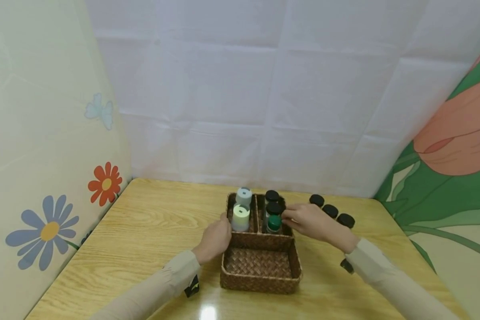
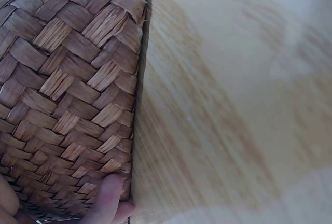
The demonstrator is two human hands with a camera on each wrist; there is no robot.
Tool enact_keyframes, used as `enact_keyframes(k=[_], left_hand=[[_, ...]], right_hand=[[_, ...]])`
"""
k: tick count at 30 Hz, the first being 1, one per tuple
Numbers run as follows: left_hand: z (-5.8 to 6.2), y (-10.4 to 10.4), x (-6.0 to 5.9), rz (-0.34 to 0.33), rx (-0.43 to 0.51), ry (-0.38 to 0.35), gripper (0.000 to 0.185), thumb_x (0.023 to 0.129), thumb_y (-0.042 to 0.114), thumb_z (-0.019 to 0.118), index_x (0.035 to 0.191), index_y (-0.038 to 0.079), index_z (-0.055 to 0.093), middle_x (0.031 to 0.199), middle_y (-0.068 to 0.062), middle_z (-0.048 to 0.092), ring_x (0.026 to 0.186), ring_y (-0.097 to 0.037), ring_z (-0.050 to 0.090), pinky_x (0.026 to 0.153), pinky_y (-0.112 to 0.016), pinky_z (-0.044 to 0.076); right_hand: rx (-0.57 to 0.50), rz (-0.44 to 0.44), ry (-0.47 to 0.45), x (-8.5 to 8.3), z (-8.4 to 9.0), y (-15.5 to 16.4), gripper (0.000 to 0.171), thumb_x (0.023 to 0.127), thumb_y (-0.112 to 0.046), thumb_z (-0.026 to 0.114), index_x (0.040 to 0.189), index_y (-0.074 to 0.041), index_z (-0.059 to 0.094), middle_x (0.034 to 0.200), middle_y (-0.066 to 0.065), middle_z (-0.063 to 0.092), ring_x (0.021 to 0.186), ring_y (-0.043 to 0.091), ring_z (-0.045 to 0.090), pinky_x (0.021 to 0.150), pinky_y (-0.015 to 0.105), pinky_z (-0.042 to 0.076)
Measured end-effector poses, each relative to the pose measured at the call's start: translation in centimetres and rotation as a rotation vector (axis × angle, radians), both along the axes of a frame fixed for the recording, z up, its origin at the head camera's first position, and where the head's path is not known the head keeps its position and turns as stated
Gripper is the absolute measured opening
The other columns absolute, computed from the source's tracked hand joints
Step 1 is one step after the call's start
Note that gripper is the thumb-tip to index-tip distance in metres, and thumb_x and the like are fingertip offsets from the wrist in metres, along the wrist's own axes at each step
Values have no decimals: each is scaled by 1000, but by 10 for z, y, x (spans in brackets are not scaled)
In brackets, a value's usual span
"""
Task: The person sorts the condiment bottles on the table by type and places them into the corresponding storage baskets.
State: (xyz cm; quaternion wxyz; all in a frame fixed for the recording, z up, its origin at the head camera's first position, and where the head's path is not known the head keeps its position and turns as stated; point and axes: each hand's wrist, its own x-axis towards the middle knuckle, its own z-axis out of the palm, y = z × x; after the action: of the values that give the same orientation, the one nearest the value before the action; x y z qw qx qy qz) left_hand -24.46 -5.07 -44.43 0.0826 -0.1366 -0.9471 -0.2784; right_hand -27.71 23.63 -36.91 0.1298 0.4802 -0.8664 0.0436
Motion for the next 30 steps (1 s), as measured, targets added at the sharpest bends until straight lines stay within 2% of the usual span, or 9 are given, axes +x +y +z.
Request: enact_keyframes(k=[8, 11, 16, 30], left_hand=[[-1, 0, 0, 3, -1, 15, 41, 103, 6, 43, 131, -23, 42, 62, -12, 56, 47, -19, 52, 42, -35, 43], [0, 0, 0, -1, 2, 10, 41, 104, 7, 42, 132, -23, 41, 60, -10, 55, 46, -18, 50, 41, -34, 42], [0, 0, 1, -8, -4, 2, 42, 104, 6, 42, 133, -24, 40, 57, -7, 51, 43, -15, 46, 39, -31, 39], [1, 0, 1, -5, -14, -6, 43, 103, 5, 43, 133, -25, 39, 59, -8, 53, 44, -15, 48, 39, -31, 40]], right_hand=[[3, -45, -33, -2, -2, 10, 5, 89, -13, 74, 88, -12, 69, 77, -6, 58, 61, 2, 53, 52, 22, 45], [6, -76, -57, -3, -1, 14, 3, 91, -13, 72, 92, -12, 70, 81, -5, 61, 64, 2, 56, 54, 23, 47], [3, -118, -91, -6, -2, 21, 8, 94, -14, 69, 99, -10, 73, 90, -2, 67, 72, 7, 62, 61, 26, 51], [-50, -162, -82, -15, 1, 35, 8, 94, -8, 68, 100, -7, 72, 91, 1, 67, 77, 12, 64, 66, 29, 54]])
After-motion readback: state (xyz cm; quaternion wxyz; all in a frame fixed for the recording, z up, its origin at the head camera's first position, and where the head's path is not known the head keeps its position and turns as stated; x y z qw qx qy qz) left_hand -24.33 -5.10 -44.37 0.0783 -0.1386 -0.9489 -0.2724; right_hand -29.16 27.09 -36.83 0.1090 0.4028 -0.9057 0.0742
